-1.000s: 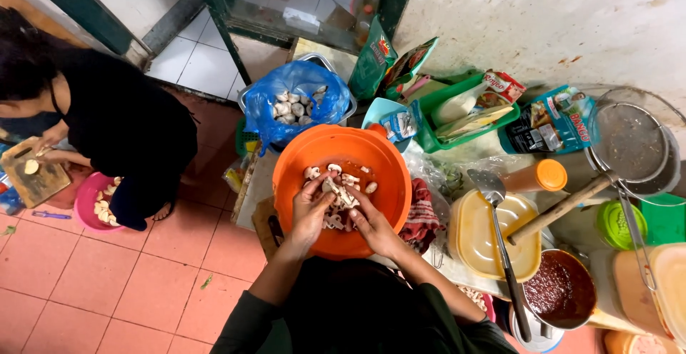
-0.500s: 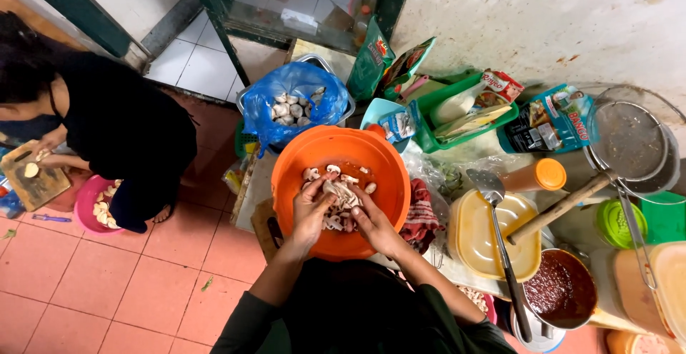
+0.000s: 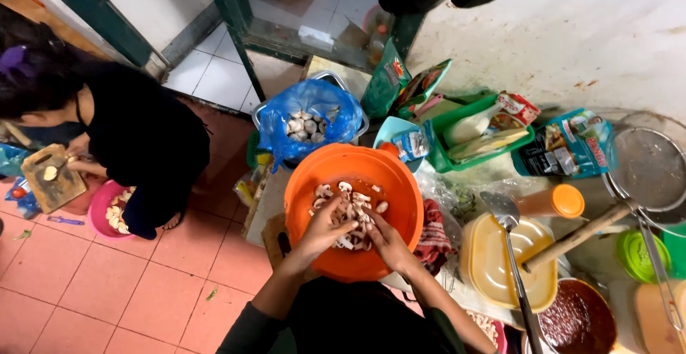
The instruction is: Preparing mushrooms and meat ingredients in a kitchen setting.
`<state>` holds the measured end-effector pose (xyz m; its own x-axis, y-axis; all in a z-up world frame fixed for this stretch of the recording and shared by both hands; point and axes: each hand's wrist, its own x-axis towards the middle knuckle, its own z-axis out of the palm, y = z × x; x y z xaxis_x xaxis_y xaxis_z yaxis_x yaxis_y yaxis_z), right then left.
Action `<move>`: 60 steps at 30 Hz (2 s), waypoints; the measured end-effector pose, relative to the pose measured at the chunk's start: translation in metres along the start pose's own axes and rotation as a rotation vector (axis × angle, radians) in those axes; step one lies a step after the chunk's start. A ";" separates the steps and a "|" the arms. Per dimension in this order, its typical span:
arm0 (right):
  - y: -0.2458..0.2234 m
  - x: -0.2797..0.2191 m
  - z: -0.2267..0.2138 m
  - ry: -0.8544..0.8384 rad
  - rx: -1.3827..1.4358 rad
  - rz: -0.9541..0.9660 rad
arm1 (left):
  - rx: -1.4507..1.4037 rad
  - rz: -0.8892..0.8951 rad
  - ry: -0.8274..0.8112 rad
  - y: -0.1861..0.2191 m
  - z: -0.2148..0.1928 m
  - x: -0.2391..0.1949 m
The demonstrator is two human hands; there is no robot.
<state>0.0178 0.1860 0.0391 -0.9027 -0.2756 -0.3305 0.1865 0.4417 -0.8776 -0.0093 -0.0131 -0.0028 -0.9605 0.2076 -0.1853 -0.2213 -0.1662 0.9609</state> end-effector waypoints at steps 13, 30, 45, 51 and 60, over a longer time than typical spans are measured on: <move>0.003 0.027 0.006 0.086 0.241 0.164 | 1.435 0.415 -0.137 0.005 -0.166 0.195; -0.020 0.035 -0.001 0.021 0.233 0.203 | 1.120 -0.051 -0.173 0.056 -0.142 0.157; -0.020 0.025 0.005 0.109 0.075 0.224 | 1.559 -0.026 -0.124 -0.074 -0.119 0.286; -0.021 0.021 0.002 0.083 0.193 0.135 | 1.399 -0.279 -0.036 -0.062 -0.129 0.284; -0.029 0.013 -0.005 0.073 0.089 0.176 | 0.646 0.070 0.094 -0.001 -0.184 0.239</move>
<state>-0.0012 0.1739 0.0621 -0.8784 -0.1368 -0.4580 0.3743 0.3991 -0.8370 -0.2698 -0.1407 -0.0857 -0.9861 0.1274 -0.1065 -0.0397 0.4418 0.8963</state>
